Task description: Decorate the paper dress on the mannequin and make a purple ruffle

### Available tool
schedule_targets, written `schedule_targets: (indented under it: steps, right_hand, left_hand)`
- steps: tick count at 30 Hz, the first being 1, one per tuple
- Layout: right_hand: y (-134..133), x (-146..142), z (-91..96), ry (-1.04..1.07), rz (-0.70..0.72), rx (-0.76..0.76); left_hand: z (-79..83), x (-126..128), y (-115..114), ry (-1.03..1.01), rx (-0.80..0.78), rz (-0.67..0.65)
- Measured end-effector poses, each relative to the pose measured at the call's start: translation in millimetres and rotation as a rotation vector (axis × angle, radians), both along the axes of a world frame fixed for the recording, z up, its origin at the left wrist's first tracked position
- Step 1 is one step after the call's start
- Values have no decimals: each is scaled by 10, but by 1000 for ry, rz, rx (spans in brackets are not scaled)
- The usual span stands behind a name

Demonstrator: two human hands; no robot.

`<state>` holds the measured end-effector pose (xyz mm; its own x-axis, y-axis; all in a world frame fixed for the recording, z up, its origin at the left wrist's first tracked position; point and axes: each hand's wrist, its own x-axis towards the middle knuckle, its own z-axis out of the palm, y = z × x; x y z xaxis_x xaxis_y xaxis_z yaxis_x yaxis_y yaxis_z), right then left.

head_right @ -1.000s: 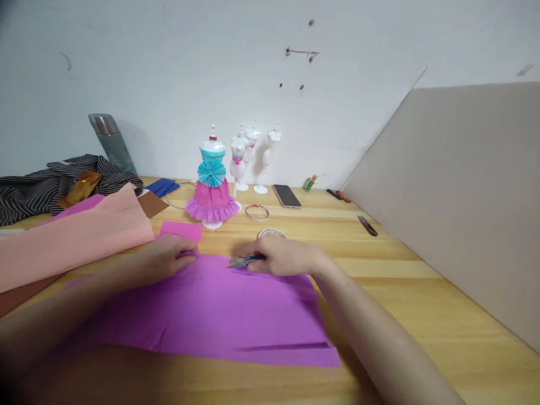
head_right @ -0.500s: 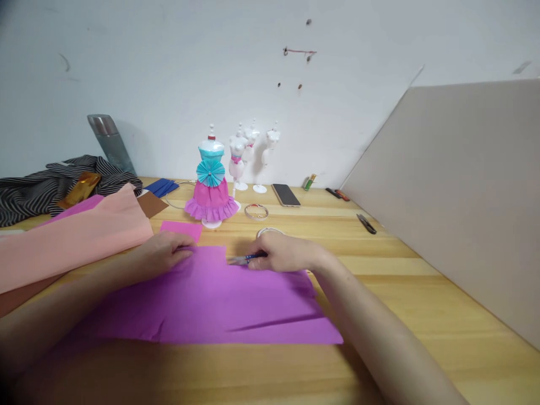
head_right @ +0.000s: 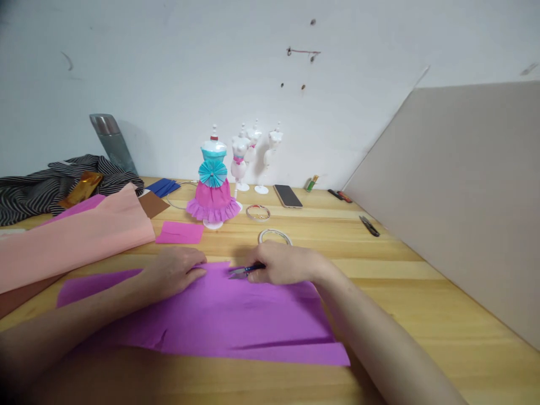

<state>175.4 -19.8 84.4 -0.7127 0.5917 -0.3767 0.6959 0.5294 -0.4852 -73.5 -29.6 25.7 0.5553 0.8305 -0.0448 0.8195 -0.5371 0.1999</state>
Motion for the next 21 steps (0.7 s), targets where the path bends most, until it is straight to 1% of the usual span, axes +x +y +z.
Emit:
schedule_targets:
  steps: [3,8,12,18,21]
  right_hand:
    - [15,3,-17,8,-7,11]
    - [37,-5,-15,-55,-89,69]
    - [54,-10,-12,-17,-75,109]
    - [55,-27,-4,-37,-104,78]
    - [65,-4,-8,-6,-103,67]
  left_hand:
    - [15,5,7,10,9,25]
    - [-3,-53,61,-159,-8,73]
    - [-9,-98,114,-257,13,59]
    - [123,-86,124,-299,-59,60]
    - [159,-73,118,-303,-59,67]
